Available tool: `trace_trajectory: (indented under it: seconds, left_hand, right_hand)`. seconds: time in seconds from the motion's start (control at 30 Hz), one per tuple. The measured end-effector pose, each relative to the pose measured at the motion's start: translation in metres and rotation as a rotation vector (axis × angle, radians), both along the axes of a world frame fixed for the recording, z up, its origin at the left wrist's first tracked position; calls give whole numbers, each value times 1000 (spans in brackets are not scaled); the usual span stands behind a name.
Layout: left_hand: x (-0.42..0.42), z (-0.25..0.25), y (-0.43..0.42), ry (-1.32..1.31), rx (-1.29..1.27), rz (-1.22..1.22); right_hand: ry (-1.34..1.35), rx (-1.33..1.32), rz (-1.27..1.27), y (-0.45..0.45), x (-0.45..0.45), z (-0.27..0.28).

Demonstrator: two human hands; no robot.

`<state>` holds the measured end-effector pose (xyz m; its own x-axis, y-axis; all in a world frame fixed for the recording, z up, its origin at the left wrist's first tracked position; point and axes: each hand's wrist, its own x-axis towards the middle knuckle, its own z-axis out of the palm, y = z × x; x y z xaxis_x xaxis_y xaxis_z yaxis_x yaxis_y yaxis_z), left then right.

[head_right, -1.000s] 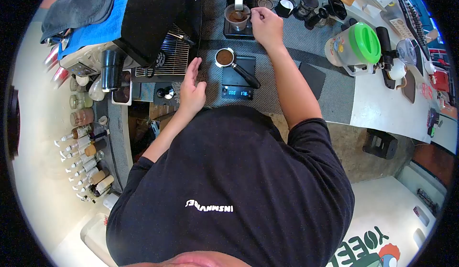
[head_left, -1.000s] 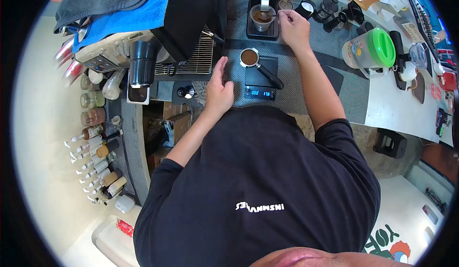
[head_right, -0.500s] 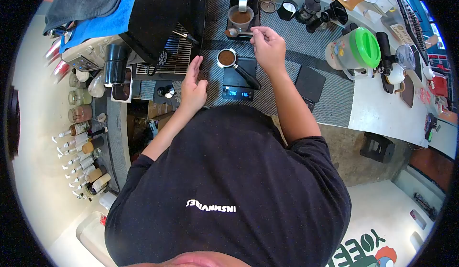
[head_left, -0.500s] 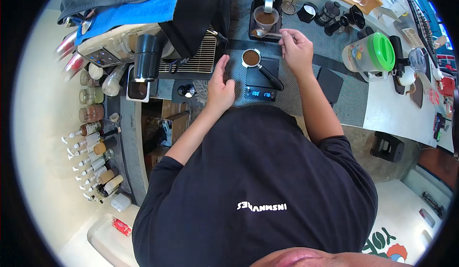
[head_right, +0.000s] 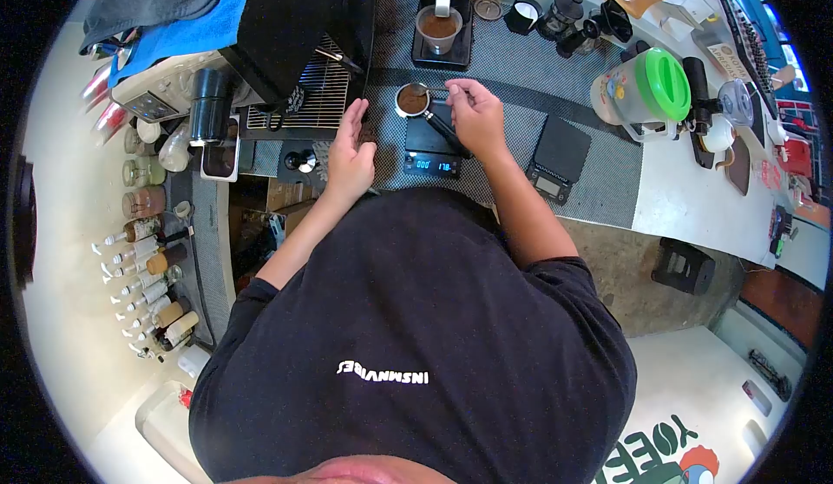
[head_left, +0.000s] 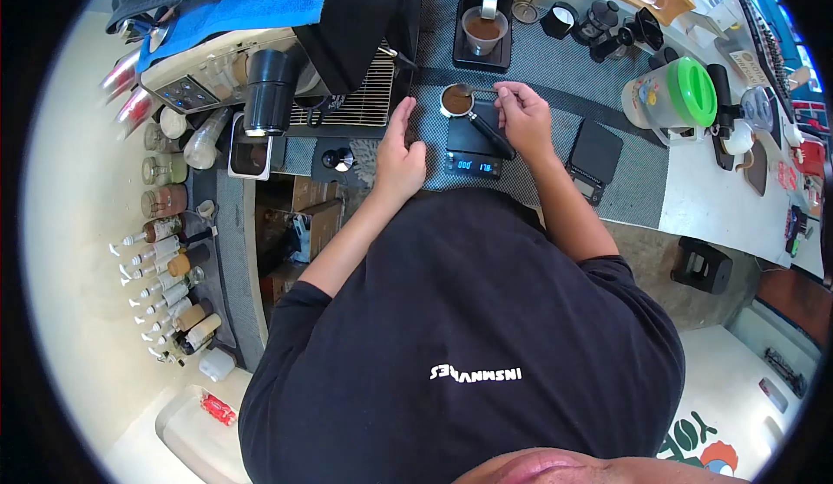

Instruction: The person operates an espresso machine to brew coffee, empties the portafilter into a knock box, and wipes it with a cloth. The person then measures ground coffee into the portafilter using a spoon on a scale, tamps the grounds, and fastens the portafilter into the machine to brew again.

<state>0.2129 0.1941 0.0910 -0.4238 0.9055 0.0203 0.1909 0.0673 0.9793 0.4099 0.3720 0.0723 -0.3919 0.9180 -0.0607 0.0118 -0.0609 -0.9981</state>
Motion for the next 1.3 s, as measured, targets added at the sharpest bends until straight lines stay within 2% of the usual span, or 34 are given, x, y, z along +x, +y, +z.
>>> trace_trajectory:
  seconds: [0.1, 0.4, 1.07, 1.3]
  left_hand:
    - [1, 2, -2, 8, 4, 1]
    - [2, -2, -6, -25, 9, 25]
    - [-2, -9, -1, -79, 8, 36]
    - [2, 8, 1, -40, 0, 77]
  right_hand:
    - [-98, 78, 48, -2, 0, -7]
    - [-109, 54, 14, -9, 1, -4]
    - [102, -169, -69, -2, 5, 1]
    - [162, -216, -91, 3, 2, 12]
